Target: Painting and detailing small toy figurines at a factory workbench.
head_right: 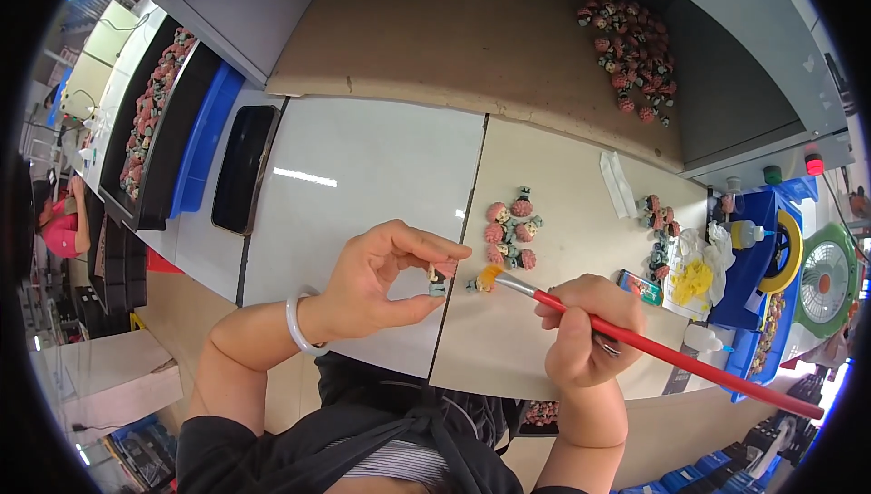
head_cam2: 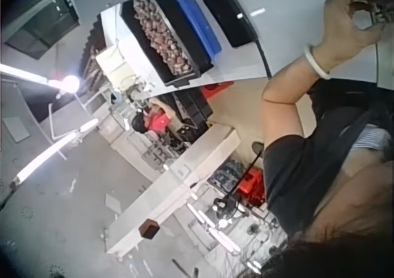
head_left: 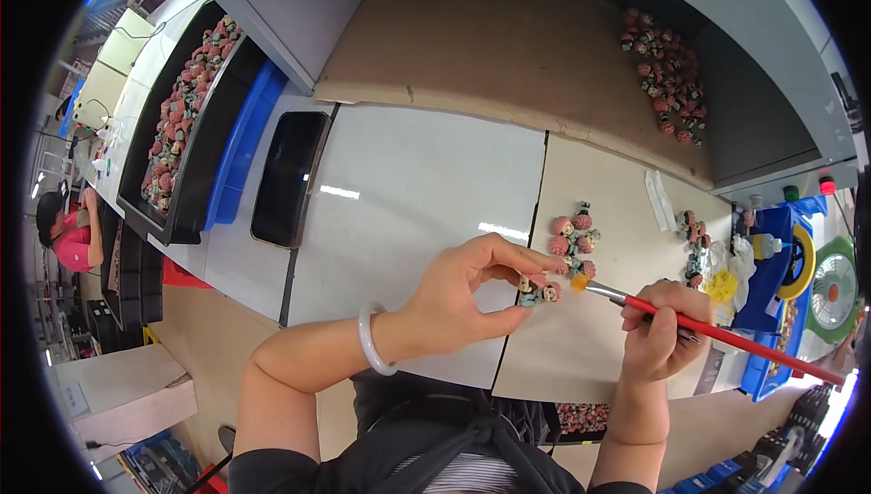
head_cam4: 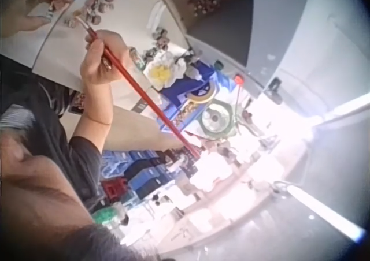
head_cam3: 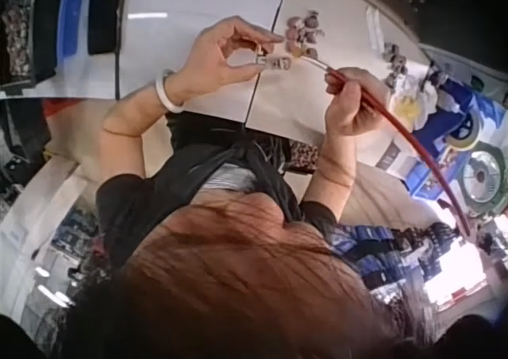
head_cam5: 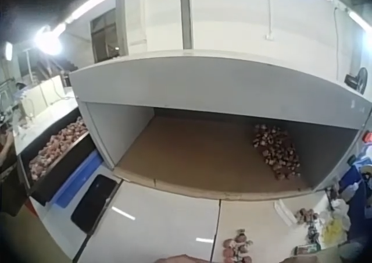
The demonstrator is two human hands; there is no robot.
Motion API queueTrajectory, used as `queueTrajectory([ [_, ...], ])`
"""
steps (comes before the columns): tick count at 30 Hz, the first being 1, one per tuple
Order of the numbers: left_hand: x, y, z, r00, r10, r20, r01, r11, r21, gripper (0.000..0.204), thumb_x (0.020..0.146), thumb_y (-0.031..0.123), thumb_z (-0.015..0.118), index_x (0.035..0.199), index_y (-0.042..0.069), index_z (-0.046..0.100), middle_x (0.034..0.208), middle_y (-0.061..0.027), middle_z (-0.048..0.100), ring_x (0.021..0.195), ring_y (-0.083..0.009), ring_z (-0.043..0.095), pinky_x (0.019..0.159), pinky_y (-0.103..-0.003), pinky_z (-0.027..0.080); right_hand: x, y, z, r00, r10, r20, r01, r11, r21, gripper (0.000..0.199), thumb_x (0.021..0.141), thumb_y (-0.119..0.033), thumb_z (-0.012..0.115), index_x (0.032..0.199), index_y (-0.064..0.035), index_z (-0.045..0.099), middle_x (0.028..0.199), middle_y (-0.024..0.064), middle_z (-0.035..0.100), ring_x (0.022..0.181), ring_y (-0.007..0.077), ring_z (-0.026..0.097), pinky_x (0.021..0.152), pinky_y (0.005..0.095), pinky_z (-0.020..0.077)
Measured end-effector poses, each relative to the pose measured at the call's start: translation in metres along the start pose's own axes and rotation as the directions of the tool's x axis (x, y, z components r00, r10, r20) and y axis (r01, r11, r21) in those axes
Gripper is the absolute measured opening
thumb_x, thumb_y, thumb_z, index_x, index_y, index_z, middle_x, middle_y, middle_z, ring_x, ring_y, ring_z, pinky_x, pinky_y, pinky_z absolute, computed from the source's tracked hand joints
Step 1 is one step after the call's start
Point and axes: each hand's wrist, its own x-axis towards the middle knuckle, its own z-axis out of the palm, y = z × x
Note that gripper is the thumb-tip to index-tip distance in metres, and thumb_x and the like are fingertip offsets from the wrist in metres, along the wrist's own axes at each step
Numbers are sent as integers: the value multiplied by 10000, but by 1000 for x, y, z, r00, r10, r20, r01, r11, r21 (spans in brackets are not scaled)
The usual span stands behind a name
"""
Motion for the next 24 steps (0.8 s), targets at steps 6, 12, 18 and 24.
queueTrajectory([
  [6,-4,0,0,995,103,-4,-96,942,322,347,652,-91,652,919,26,464,1059,-173,557,968,-215,573,814,-298,478,-7,-5,-3,983,-66,172,60,998,34,133,818,-103,489,702,-39,494,533,57,530,439,154,522,427,258,438],
  [12,-9,-4,3,978,205,-44,-184,938,293,327,653,-108,652,853,27,431,1002,-172,550,928,-226,589,823,-312,482,-1,6,-2,988,133,80,-126,988,-91,84,786,-2,463,703,7,479,510,89,498,371,121,434,361,228,359],
  [18,-6,-15,-8,957,260,130,-275,954,115,324,696,-136,586,862,49,378,983,-153,523,986,-231,559,838,-352,479,1,9,5,971,146,189,-125,985,-118,76,776,35,466,706,18,489,541,95,508,430,144,499,380,229,389],
  [24,4,-6,4,992,-73,-98,53,980,-194,269,792,-77,520,991,48,388,1009,-131,514,915,-236,584,829,-336,481,-3,-5,-1,991,0,131,-11,997,82,163,858,-146,455,777,-5,456,528,102,494,371,114,422,341,198,330],
])
